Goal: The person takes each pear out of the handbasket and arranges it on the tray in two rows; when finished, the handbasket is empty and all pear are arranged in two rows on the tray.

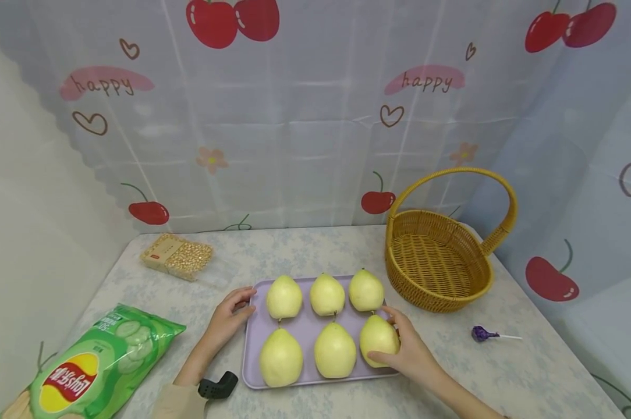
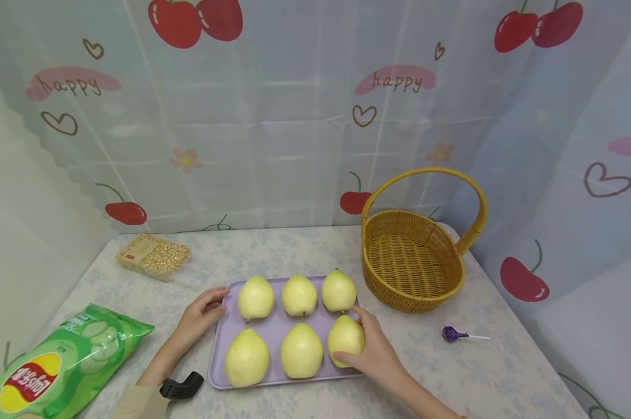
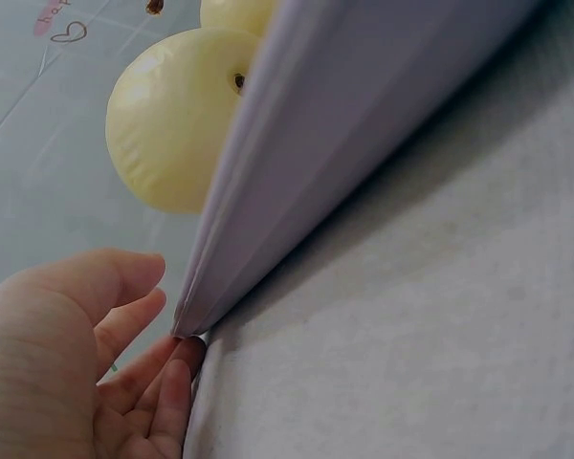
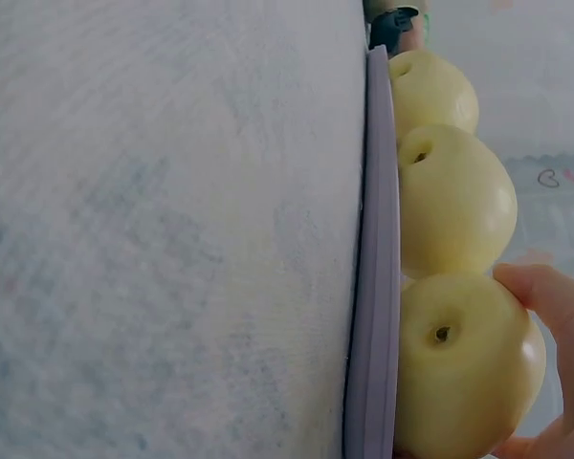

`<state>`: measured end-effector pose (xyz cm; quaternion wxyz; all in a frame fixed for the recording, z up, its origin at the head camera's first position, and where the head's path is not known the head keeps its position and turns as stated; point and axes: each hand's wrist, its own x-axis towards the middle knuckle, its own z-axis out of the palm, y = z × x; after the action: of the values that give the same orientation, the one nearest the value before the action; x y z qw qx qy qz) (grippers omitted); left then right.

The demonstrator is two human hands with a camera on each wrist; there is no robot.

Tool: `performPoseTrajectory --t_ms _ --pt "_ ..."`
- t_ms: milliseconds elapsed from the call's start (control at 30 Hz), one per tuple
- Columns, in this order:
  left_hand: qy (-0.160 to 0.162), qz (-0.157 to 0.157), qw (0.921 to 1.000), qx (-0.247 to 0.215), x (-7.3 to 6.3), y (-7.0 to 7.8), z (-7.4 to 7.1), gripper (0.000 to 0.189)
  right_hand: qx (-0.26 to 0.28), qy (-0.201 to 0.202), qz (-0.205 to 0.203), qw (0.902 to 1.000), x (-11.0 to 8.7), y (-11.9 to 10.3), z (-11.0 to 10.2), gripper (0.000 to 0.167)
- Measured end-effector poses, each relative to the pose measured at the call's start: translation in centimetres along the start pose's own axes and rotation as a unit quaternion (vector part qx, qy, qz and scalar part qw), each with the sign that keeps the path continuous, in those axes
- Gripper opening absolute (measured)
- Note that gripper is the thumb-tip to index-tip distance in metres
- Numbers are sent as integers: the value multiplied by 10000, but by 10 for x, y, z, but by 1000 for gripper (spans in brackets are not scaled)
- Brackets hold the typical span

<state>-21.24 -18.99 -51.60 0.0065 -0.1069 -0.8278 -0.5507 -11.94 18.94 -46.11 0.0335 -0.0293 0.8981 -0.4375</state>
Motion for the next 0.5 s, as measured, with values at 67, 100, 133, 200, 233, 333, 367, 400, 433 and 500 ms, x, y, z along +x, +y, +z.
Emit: performPoseTrajectory --t_ms 67,100,133,200,233,333,367,400,433,500 --pt "-5 -20 10000 -28 0 0 0 38 -122 -28 7 9999 -1 1 2 97" --pt "-6 -24 10000 -38 -1 0 1 38 -164 -42 -1 9999 -1 1 2 98" --pt "9 -21 10000 -33 -1 1 1 38 -209 -50 4 9998 -1 1 3 98" --pt "29 -27 10000 8 -2 2 2 38 -263 -62 6 9996 -3 1 4 99" --pt "38 -43 10000 22 -3 4 2 38 -293 -47 15 9996 -3 1 4 99" --pt "85 -60 9999 25 -6 16 2 38 -369 55 -2 9993 -4 0 5 100" --pt "71 -69 9999 31 -7 21 1 38 -399 112 -8 9991 -4 0 5 100" --pt "49 -86 9999 34 -8 26 0 38 -428 169 0 9989 -4 0 5 100" --pt "18 -120 9999 41 -9 32 -1 38 -462 226 15 9987 -4 0 5 100" --pt "-21 -143 9999 54 -11 38 -2 38 -476 301 43 9984 -4 0 5 100"
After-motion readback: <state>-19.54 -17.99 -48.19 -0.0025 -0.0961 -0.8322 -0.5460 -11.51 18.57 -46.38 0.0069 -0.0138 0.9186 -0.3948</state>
